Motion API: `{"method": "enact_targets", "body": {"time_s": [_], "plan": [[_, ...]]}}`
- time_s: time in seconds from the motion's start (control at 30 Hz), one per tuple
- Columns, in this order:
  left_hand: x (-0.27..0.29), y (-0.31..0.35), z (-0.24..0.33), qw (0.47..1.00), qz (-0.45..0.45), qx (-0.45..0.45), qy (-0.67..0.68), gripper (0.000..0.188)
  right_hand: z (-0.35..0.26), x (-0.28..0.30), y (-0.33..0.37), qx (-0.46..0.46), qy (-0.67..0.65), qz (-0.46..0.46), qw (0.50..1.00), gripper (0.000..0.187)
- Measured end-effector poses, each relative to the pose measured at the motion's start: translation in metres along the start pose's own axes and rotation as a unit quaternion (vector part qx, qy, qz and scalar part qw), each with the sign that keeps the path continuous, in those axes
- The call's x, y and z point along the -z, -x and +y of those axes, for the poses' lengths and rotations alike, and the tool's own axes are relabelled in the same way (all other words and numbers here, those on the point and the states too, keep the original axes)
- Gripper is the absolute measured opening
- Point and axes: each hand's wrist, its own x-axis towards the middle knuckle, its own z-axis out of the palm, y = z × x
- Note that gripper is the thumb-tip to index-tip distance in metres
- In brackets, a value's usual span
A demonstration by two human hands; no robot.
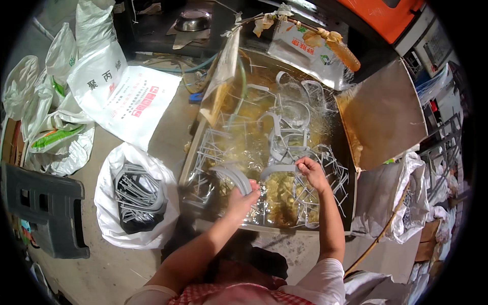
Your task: The person retrieves curved grey plastic parts from a water-filled bin, shakes them off, and places them into a white bag. Using a wooden stick, the person occasionally stirs the water to bring more parts within reach.
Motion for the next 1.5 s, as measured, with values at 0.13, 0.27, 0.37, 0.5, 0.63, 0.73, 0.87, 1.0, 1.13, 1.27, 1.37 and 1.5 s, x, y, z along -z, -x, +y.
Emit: {"method": "enact_targets", "body": {"time_s": [0.13,0.27,0.37,0.5,0.63,0.73,0.87,1.0,1.13,1.27,1.37,1.5], "plan": [[-0.004,-0.002,-0.013,0.986,-0.047,-0.051,-0.154,0.051,-0.059,0.018,0.029,-0.082,-0.044,-0.046,0.995,0.013],[-0.005,-0.004,-0.027,0.953,-0.160,-0.102,-0.237,0.053,-0.078,0.012,0.021,-0.103,-0.116,-0.072,0.985,0.017],[-0.008,0.004,-0.028,0.935,-0.084,-0.129,-0.318,0.044,-0.061,0.010,0.000,-0.116,-0.133,-0.106,0.978,0.022],[-0.011,0.006,-0.009,0.985,-0.015,-0.099,-0.142,0.045,-0.033,-0.005,-0.018,-0.074,-0.315,-0.059,0.944,0.042],[-0.001,-0.004,0.012,0.990,0.000,-0.080,0.120,0.057,0.068,-0.012,-0.002,-0.061,0.186,0.187,0.963,0.054],[0.003,0.000,0.041,0.988,-0.001,-0.085,0.130,0.061,0.074,-0.058,0.028,-0.243,0.052,0.009,0.969,0.060],[0.018,-0.014,0.040,0.972,-0.030,-0.068,0.224,0.062,0.081,-0.097,0.035,-0.113,-0.013,-0.106,0.988,0.045],[0.014,-0.001,0.055,0.965,-0.069,-0.007,0.252,0.040,0.069,-0.088,0.028,-0.063,-0.178,0.076,0.979,0.027],[0.018,0.000,0.048,0.986,-0.130,-0.029,0.099,0.036,-0.003,-0.088,0.036,-0.015,-0.286,0.183,0.940,0.020],[-0.003,0.001,0.026,0.991,-0.094,-0.088,0.036,0.033,-0.037,-0.137,0.065,0.158,0.175,0.065,0.970,0.046],[0.009,0.003,0.033,0.991,-0.100,-0.023,0.084,0.031,-0.055,-0.143,0.067,0.161,0.158,-0.043,0.973,0.054],[0.016,0.006,0.038,0.994,-0.106,-0.009,0.002,0.039,0.007,-0.111,0.019,-0.010,-0.133,0.158,0.978,0.034]]}}
